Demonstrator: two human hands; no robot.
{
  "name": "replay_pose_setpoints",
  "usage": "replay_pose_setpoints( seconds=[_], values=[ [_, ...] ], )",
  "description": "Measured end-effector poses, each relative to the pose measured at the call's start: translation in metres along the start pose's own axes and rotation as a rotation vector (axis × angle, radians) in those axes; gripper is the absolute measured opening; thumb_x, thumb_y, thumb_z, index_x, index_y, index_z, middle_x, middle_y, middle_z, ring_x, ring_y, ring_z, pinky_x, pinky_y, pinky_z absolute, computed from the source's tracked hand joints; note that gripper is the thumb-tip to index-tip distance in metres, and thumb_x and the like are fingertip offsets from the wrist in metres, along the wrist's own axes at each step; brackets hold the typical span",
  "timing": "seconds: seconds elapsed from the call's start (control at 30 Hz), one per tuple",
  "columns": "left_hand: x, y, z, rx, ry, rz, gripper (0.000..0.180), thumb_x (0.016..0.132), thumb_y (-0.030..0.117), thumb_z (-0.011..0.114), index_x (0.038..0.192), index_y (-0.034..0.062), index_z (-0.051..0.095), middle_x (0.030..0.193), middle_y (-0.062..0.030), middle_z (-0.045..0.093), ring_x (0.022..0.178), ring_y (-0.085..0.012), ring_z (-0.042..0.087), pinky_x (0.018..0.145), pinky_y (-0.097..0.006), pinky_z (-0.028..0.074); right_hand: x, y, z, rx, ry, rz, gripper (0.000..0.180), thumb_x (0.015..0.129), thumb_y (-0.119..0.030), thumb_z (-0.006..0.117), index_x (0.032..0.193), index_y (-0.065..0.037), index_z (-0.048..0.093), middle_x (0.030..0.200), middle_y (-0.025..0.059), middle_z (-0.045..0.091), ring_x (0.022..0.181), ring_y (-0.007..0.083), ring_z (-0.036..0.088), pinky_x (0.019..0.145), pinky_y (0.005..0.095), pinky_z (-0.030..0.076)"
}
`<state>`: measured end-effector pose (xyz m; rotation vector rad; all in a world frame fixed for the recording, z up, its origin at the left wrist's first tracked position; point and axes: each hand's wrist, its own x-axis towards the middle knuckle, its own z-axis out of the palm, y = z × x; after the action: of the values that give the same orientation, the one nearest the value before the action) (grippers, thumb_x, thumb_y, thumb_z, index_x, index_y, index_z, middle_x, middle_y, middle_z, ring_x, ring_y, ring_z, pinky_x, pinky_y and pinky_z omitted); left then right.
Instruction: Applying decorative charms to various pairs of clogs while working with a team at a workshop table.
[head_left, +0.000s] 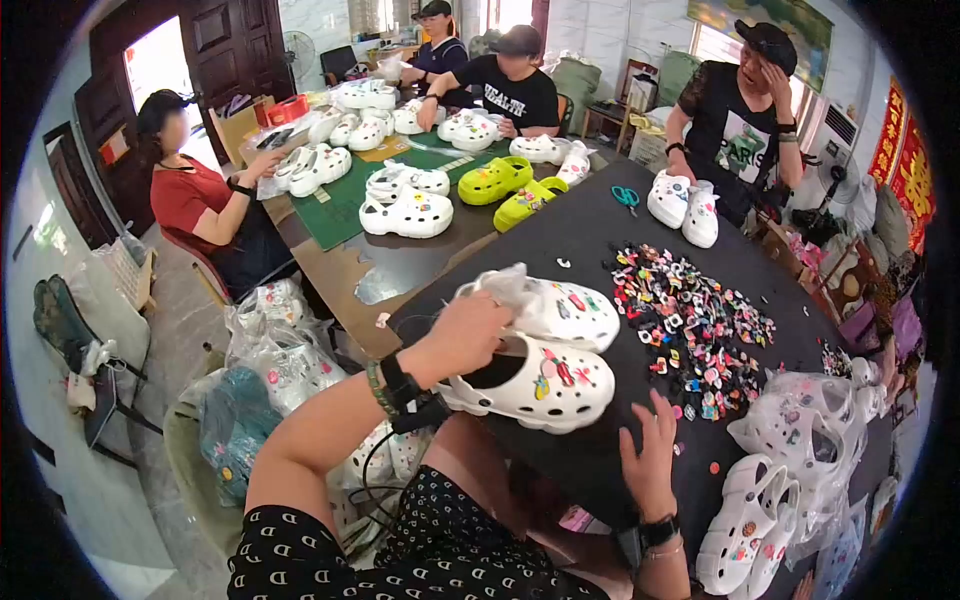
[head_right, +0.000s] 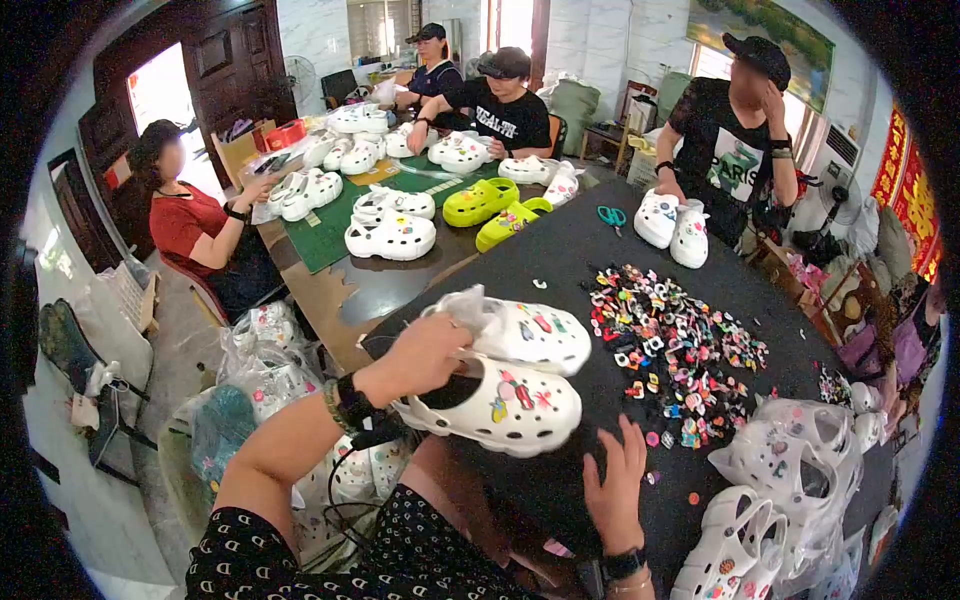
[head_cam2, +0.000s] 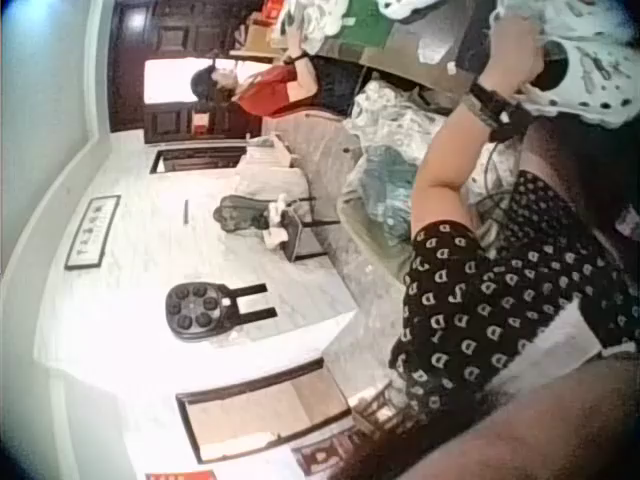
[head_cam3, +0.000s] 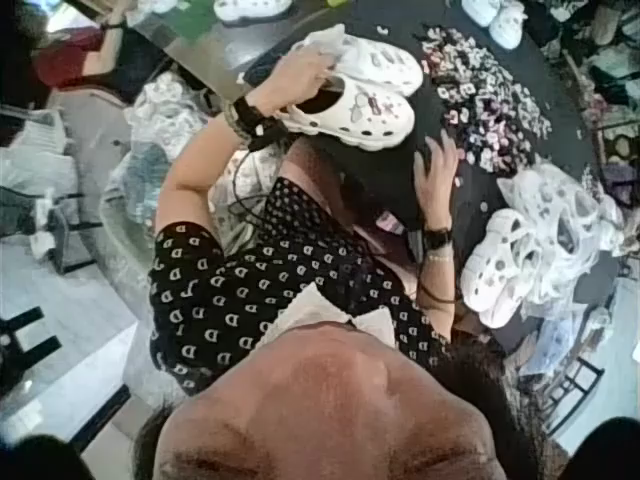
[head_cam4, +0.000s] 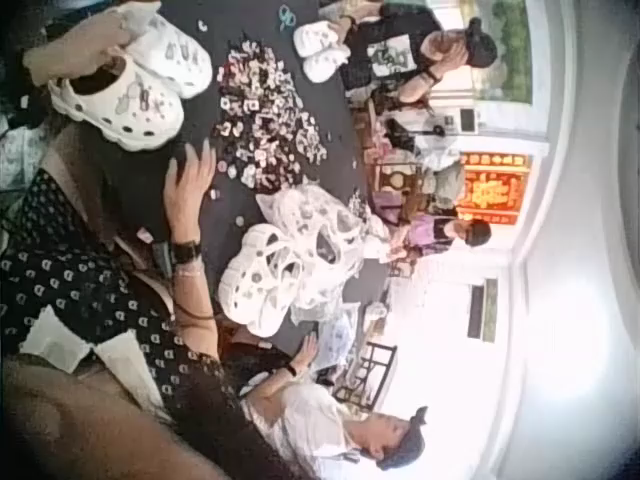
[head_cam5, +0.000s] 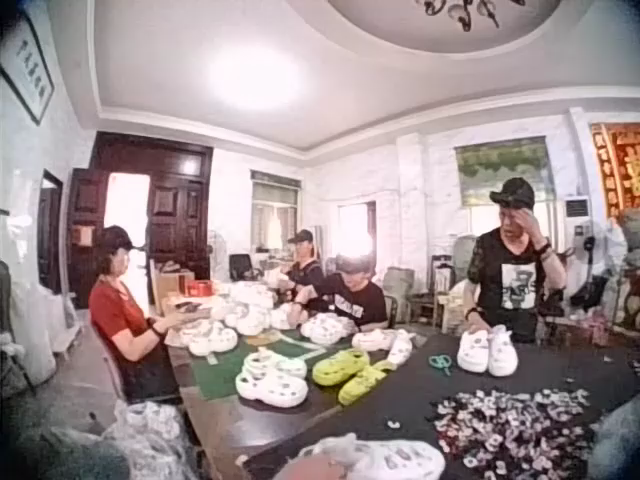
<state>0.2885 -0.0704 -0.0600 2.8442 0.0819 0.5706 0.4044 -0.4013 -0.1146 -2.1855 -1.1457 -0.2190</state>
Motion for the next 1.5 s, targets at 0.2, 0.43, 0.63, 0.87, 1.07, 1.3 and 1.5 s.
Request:
replay_pose_setpoints(
  seconds=[0.2, 0.43, 0.63, 0.87, 1.07, 1.3, 1.5],
  values=[
    [-0.009, -0.091, -0.039, 0.128, 0.225, -0.458, 0.031, 0.073, 0.010, 0.075, 0.101, 0.0043, 0.063, 0.095, -0.0199, 0.060, 0.098, -0.0399, 0.057, 0.085, -0.047, 0.047, -0.025, -0.003, 0.021, -0.115, -0.113, 0.087, 0.035, 0.085, -0.008, 0.065, 0.118, -0.003, 0.056, 0.141, 0.0199, 0.043, 0.137, 0.0441, 0.030, 0.110, 0.0566, 0.027],
    [-0.004, -0.253, -0.033, 0.414, 0.327, -0.585, 0.030, 0.074, 0.019, 0.074, 0.100, 0.0042, 0.069, 0.101, -0.0200, 0.065, 0.102, -0.0382, 0.058, 0.090, -0.048, 0.046, -0.021, -0.006, 0.020, -0.152, -0.152, 0.098, 0.033, 0.083, -0.008, 0.063, 0.115, -0.003, 0.057, 0.135, 0.0181, 0.047, 0.135, 0.0380, 0.036, 0.109, 0.0532, 0.029],
    [-0.030, -0.269, 0.037, -0.035, 0.214, -0.878, 0.063, 0.079, 0.023, 0.071, 0.135, 0.0012, 0.049, 0.120, -0.0288, 0.061, 0.114, -0.0440, 0.056, 0.098, -0.045, 0.046, -0.021, -0.007, 0.019, -0.141, -0.097, 0.084, 0.032, 0.081, -0.008, 0.064, 0.112, -0.003, 0.058, 0.133, 0.0178, 0.050, 0.131, 0.0375, 0.040, 0.107, 0.0514, 0.030],
    [-0.020, -0.253, 0.028, 0.117, 0.212, -0.883, 0.063, 0.080, 0.031, 0.072, 0.127, -0.0072, 0.054, 0.115, -0.0311, 0.062, 0.110, -0.0431, 0.059, 0.096, -0.046, 0.046, -0.025, -0.005, 0.021, -0.134, -0.049, 0.052, 0.032, 0.081, -0.010, 0.065, 0.112, -0.004, 0.059, 0.133, 0.0173, 0.051, 0.130, 0.0364, 0.042, 0.106, 0.0514, 0.031],
    [0.015, -0.210, -0.019, 0.398, -0.017, -0.550, 0.034, 0.082, 0.028, 0.065, 0.090, -0.0048, 0.070, 0.089, -0.0258, 0.068, 0.087, -0.0428, 0.065, 0.081, -0.049, 0.050, -0.019, -0.002, 0.031, -0.085, 0.029, -0.020, 0.030, 0.082, -0.015, 0.066, 0.110, -0.005, 0.061, 0.130, 0.0148, 0.054, 0.127, 0.0348, 0.045, 0.101, 0.0504, 0.037],
    [0.114, 0.049, 0.005, -0.016, 0.125, 0.269, 0.018, 0.084, 0.015, 0.069, 0.096, 0.0023, 0.068, 0.095, -0.0164, 0.068, 0.092, -0.0366, 0.064, 0.080, -0.045, 0.050, -0.027, 0.007, 0.030, -0.118, 0.100, -0.007, 0.028, 0.084, -0.016, 0.063, 0.110, -0.005, 0.061, 0.129, 0.0156, 0.055, 0.126, 0.0345, 0.047, 0.100, 0.0483, 0.038],
    [0.114, 0.279, 0.062, -0.421, -0.177, 0.805, 0.027, 0.082, 0.013, 0.070, 0.107, 0.0029, 0.065, 0.111, -0.0165, 0.064, 0.106, -0.0343, 0.060, 0.093, -0.043, 0.047, -0.025, 0.004, 0.022, 0.087, 0.053, -0.001, 0.033, 0.086, -0.018, 0.061, 0.115, -0.001, 0.059, 0.122, 0.0208, 0.056, 0.119, 0.0389, 0.051, 0.100, 0.0480, 0.040]
  ],
)
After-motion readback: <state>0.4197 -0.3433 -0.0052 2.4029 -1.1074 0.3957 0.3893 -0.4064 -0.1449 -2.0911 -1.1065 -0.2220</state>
